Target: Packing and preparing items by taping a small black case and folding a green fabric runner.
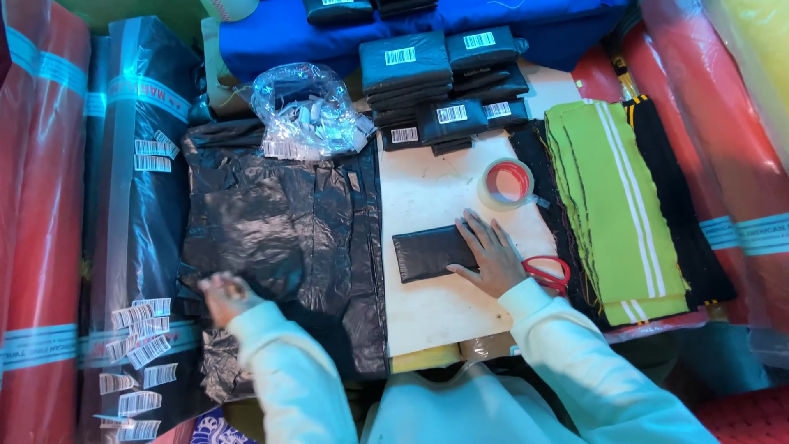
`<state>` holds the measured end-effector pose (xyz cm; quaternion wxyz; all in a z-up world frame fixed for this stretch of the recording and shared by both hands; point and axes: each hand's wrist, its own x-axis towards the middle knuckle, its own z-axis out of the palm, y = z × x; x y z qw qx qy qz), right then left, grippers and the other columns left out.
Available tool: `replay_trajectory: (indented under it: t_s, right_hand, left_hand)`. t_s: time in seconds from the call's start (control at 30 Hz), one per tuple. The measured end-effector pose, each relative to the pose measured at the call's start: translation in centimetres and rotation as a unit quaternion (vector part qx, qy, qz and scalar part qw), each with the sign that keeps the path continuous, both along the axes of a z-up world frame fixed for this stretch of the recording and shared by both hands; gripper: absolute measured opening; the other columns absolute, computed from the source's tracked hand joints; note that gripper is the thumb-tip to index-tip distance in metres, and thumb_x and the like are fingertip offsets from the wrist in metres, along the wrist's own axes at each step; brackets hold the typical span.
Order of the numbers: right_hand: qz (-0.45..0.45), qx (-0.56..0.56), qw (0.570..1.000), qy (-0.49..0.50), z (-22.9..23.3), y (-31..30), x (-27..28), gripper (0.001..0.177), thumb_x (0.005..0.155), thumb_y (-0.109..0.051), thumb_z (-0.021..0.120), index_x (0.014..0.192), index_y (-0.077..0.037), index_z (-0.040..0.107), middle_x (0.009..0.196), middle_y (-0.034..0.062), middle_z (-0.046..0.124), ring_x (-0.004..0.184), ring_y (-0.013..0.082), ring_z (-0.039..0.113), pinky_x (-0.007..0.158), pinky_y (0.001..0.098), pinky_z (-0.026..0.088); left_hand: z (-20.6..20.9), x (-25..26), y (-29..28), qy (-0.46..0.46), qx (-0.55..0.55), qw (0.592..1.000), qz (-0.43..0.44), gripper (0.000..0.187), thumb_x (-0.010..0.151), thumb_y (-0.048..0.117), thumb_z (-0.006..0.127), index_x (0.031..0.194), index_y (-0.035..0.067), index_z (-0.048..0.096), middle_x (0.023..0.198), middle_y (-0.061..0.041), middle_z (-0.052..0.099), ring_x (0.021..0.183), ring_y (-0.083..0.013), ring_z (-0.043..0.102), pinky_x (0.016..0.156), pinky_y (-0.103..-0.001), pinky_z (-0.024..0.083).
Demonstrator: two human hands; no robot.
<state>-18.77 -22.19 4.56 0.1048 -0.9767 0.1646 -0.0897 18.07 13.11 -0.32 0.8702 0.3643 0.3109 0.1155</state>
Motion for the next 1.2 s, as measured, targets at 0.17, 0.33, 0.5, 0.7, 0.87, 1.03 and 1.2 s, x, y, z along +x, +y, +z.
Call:
replay_trajectory:
  t_s: [0.17, 0.33, 0.5, 0.7, 0.87, 1.03, 1.2]
  right_hand:
    - [-0.026, 0.001, 1.000, -0.012, 0.0, 0.5, 0.3, 0.086, 0.095, -0.071, 0.046, 0.164, -0.023, 0.025, 0.170, 0.0080, 0.023, 0.156, 0.0258, 0.023, 0.127, 0.0474, 0.009]
    - [-0.028, 0.012, 0.999, -0.010, -0.2, 0.7, 0.2, 0.086, 0.096, -0.071, 0.045, 0.163, -0.022, 0.026, 0.170, 0.0077, 0.024, 0.156, 0.0259, 0.023, 0.127, 0.0472, 0.008]
    - [-0.026, 0.015, 1.000, 0.006, -0.1, 0.4, 0.2, 0.086, 0.096, -0.073, 0.042, 0.164, -0.024, 0.024, 0.170, 0.0071, 0.022, 0.157, 0.0257, 0.020, 0.127, 0.0472, 0.007]
    - [-0.032, 0.022, 0.999, 0.007, 0.0, 0.6, 0.3, 0.086, 0.096, -0.073, 0.044, 0.163, -0.023, 0.025, 0.169, 0.0073, 0.023, 0.157, 0.0255, 0.021, 0.127, 0.0478, 0.007]
    - [-0.026, 0.003, 1.000, -0.006, 0.0, 0.7, 0.3, 0.086, 0.095, -0.072, 0.045, 0.163, -0.021, 0.027, 0.169, 0.0084, 0.025, 0.156, 0.0261, 0.023, 0.127, 0.0475, 0.009]
    - [-0.027, 0.004, 1.000, -0.005, 0.3, 0.6, 0.4, 0.086, 0.095, -0.071, 0.045, 0.163, -0.020, 0.027, 0.169, 0.0090, 0.025, 0.156, 0.0263, 0.023, 0.128, 0.0480, 0.009]
    - [-0.031, 0.005, 0.999, 0.001, 0.4, 0.7, 0.4, 0.086, 0.095, -0.072, 0.044, 0.162, -0.021, 0.027, 0.169, 0.0080, 0.024, 0.156, 0.0256, 0.022, 0.127, 0.0473, 0.010]
  left_hand:
    - [-0.2, 4.3, 7.1, 0.008, -0.190, 0.982, -0.005, 0.059, 0.077, 0.040, 0.090, 0.123, 0.016, 0.062, 0.110, 0.005, 0.067, 0.090, -0.0143, 0.071, 0.077, -0.022, 0.058]
    - [-2.5, 5.9, 9.7, 0.015, -0.235, 0.972, -0.011, 0.039, 0.082, 0.042, 0.083, 0.107, 0.019, 0.063, 0.094, 0.011, 0.068, 0.085, -0.0137, 0.071, 0.077, -0.026, 0.055]
    - [-2.5, 5.4, 8.9, 0.003, -0.213, 0.976, -0.047, 0.033, 0.083, 0.034, 0.090, 0.100, 0.018, 0.066, 0.087, 0.011, 0.066, 0.084, -0.0108, 0.069, 0.081, -0.027, 0.054]
    - [-2.3, 4.8, 7.5, -0.008, -0.198, 0.979, -0.034, 0.028, 0.086, 0.032, 0.085, 0.095, 0.017, 0.064, 0.083, 0.010, 0.064, 0.084, -0.0116, 0.068, 0.079, -0.028, 0.054]
    - [1.2, 2.7, 7.1, -0.009, -0.301, 0.953, -0.031, 0.020, 0.090, 0.022, 0.081, 0.083, 0.013, 0.064, 0.077, 0.006, 0.063, 0.081, -0.0157, 0.068, 0.081, -0.034, 0.049]
    - [4.5, 1.4, 7.0, 0.009, -0.401, 0.916, -0.023, 0.017, 0.088, 0.012, 0.082, 0.079, 0.007, 0.069, 0.073, 0.000, 0.067, 0.076, -0.0193, 0.067, 0.082, -0.038, 0.047]
    - [5.7, 0.7, 7.3, 0.026, -0.429, 0.903, -0.010, 0.020, 0.090, 0.011, 0.080, 0.076, 0.004, 0.068, 0.071, -0.002, 0.066, 0.074, -0.0199, 0.064, 0.080, -0.038, 0.047]
